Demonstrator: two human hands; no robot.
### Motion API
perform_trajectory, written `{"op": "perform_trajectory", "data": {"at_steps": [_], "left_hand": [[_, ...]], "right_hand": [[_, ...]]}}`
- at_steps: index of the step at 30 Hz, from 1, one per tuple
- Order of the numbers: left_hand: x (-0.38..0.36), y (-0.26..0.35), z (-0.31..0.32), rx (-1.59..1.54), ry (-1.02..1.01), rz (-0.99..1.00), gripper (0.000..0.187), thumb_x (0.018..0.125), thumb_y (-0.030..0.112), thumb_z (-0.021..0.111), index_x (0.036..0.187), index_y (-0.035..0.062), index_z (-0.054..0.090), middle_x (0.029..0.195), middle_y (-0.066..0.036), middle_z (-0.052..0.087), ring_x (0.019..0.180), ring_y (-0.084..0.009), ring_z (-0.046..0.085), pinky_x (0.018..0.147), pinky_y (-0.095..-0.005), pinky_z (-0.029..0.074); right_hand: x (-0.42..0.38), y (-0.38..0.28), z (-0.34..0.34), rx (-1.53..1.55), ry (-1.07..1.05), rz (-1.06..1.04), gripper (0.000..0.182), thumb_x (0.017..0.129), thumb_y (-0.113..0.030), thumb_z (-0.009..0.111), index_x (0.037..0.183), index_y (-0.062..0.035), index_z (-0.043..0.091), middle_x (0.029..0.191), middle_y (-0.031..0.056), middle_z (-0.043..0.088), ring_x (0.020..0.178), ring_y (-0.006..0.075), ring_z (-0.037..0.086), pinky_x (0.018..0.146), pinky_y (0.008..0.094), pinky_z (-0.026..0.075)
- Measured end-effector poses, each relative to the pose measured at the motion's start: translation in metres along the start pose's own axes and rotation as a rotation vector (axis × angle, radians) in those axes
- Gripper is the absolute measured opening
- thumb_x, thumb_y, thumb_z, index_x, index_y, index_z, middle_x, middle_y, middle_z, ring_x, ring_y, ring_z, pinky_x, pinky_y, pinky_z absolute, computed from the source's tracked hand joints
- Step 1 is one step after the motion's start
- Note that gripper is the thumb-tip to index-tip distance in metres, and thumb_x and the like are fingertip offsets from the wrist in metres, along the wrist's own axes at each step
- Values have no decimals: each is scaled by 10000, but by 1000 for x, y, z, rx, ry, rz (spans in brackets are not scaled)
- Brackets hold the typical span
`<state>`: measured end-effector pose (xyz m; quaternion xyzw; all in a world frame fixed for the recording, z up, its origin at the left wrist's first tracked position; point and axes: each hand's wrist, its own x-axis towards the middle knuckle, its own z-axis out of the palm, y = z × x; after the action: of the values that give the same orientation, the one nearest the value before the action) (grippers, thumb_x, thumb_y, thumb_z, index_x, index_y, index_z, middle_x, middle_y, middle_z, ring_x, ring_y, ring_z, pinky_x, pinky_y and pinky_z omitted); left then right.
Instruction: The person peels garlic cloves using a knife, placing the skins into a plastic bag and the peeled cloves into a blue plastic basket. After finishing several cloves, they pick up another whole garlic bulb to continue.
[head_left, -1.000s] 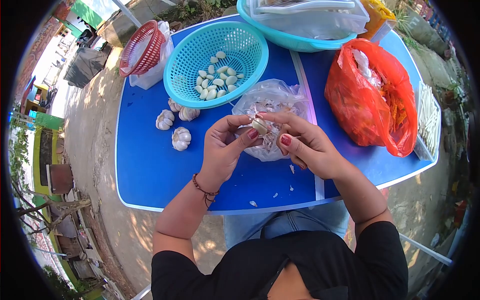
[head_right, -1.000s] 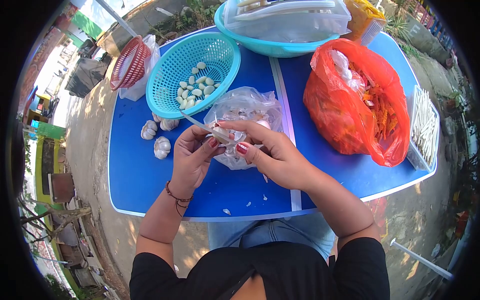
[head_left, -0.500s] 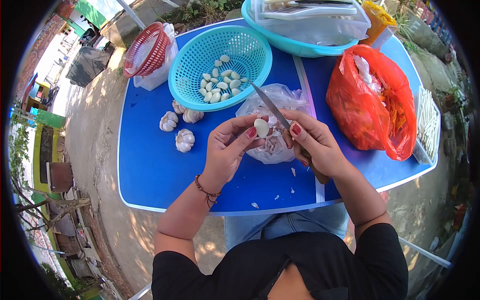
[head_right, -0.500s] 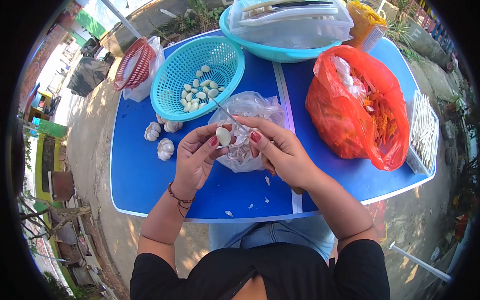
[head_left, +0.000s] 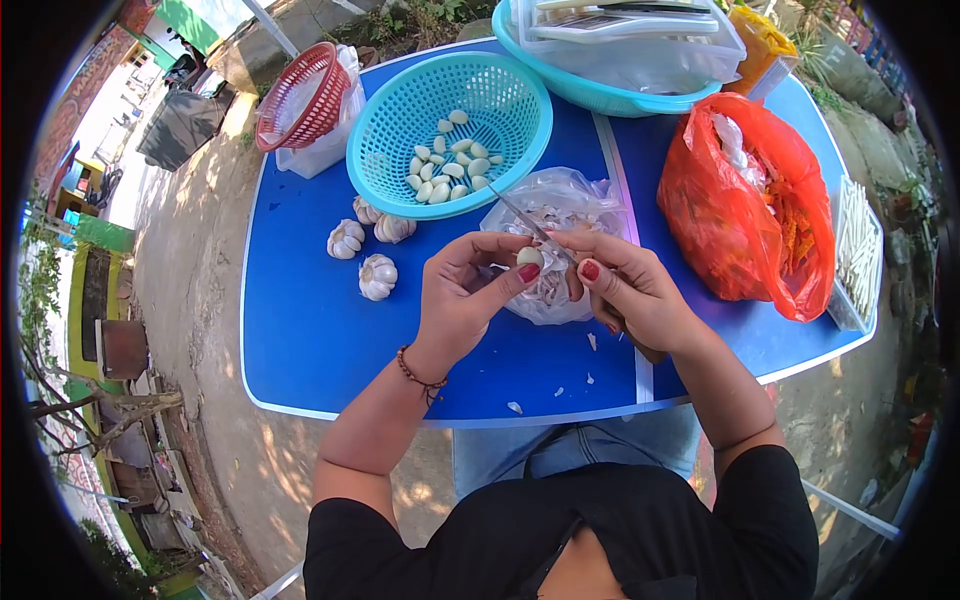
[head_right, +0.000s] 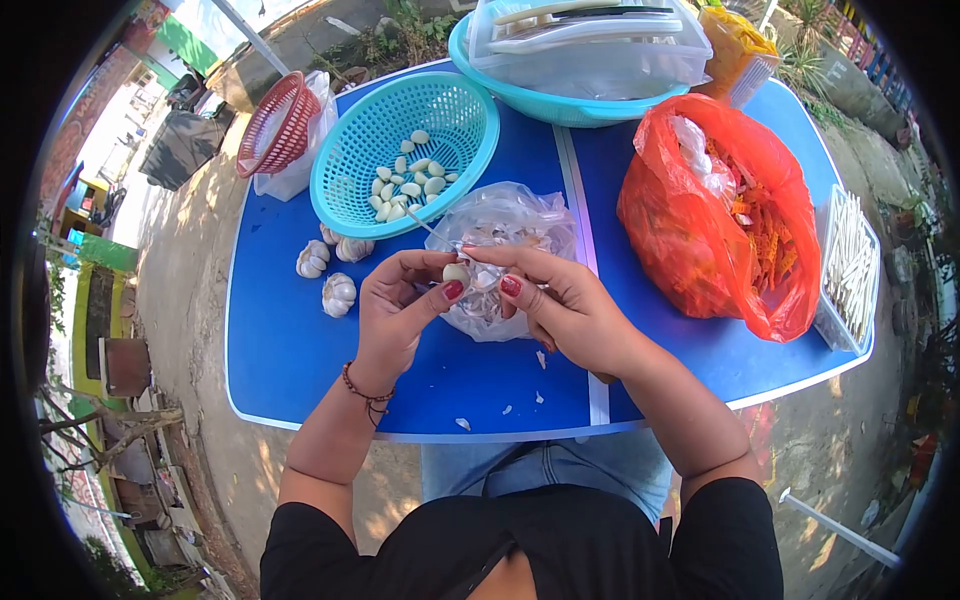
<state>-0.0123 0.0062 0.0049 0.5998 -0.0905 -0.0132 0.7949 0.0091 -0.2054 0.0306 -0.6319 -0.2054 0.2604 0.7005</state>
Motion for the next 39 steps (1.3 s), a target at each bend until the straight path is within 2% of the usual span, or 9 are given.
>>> {"op": "perform_trajectory", "data": {"at_steps": [7, 11, 17, 22, 26, 28, 31, 34, 39], "left_hand": [[1, -7, -1, 76, -3, 55, 252, 797, 3, 708, 1031, -26, 619, 934, -66, 639, 827, -90, 592, 718, -216, 501], [0, -6, -2, 162, 5, 138, 239, 794, 12, 715, 1015, -12, 628, 917, -50, 639, 790, -77, 589, 697, -208, 490], [0, -3, -6, 132, 10, 23, 250, 791, 5, 714, 1022, -7, 618, 943, -62, 647, 803, -85, 595, 713, -218, 501], [1, 7, 0, -139, 18, -54, 270, 794, 4, 706, 1042, -15, 601, 997, -94, 656, 877, -111, 614, 772, -237, 520], [2, 1, -7, -190, 7, -90, 300, 802, 17, 699, 1070, -10, 566, 1064, -140, 625, 919, -144, 627, 799, -255, 554], [2, 1, -7, -149, 29, -87, 283, 791, 8, 709, 1047, -6, 589, 1006, -115, 651, 907, -134, 630, 792, -258, 541], [1, -2, -8, -129, 29, -67, 272, 780, -7, 717, 1026, -3, 602, 967, -100, 665, 897, -132, 635, 787, -263, 539], [0, -4, -7, -128, -4, -33, 263, 771, -28, 718, 1009, -5, 607, 966, -98, 662, 896, -134, 637, 788, -263, 543], [-1, -6, -5, -129, -28, 25, 246, 771, -59, 702, 995, -7, 613, 972, -98, 651, 903, -136, 636, 793, -263, 549]], "right_hand": [[-5, -7, -2, 188, -124, 17, 409, 981, -229, 455, 1377, -131, 430, 770, 21, 524, 497, 19, 413, 455, 160, 346], [-2, 2, 6, 19, -38, 3, 389, 978, -220, 461, 1354, -123, 461, 784, 31, 540, 489, 19, 416, 455, 153, 346], [-1, 3, 2, -1, 23, -4, 356, 985, -200, 444, 1325, -111, 500, 792, 27, 546, 497, 21, 414, 455, 161, 352], [1, 11, -4, 42, 124, -45, 361, 998, -219, 422, 1330, -98, 495, 799, 28, 553, 496, 23, 413, 451, 161, 344], [0, 12, 0, -34, 118, -48, 390, 995, -246, 425, 1339, -66, 451, 789, 33, 541, 491, 27, 420, 448, 163, 338], [0, 11, 4, -72, 131, -98, 438, 988, -266, 435, 1351, -24, 397, 790, 55, 530, 447, 25, 405, 427, 153, 315], [-5, 1, 4, -39, 64, -55, 402, 974, -271, 473, 1329, -84, 435, 782, 8, 542, 547, 36, 449, 488, 187, 370], [-6, -3, 5, 13, -17, -28, 394, 966, -237, 481, 1329, -84, 451, 809, 14, 555, 575, 34, 451, 508, 186, 376], [-2, 0, 4, -69, -13, -43, 381, 959, -206, 474, 1322, -87, 480, 807, 5, 534, 601, 33, 445, 531, 182, 375]]}}
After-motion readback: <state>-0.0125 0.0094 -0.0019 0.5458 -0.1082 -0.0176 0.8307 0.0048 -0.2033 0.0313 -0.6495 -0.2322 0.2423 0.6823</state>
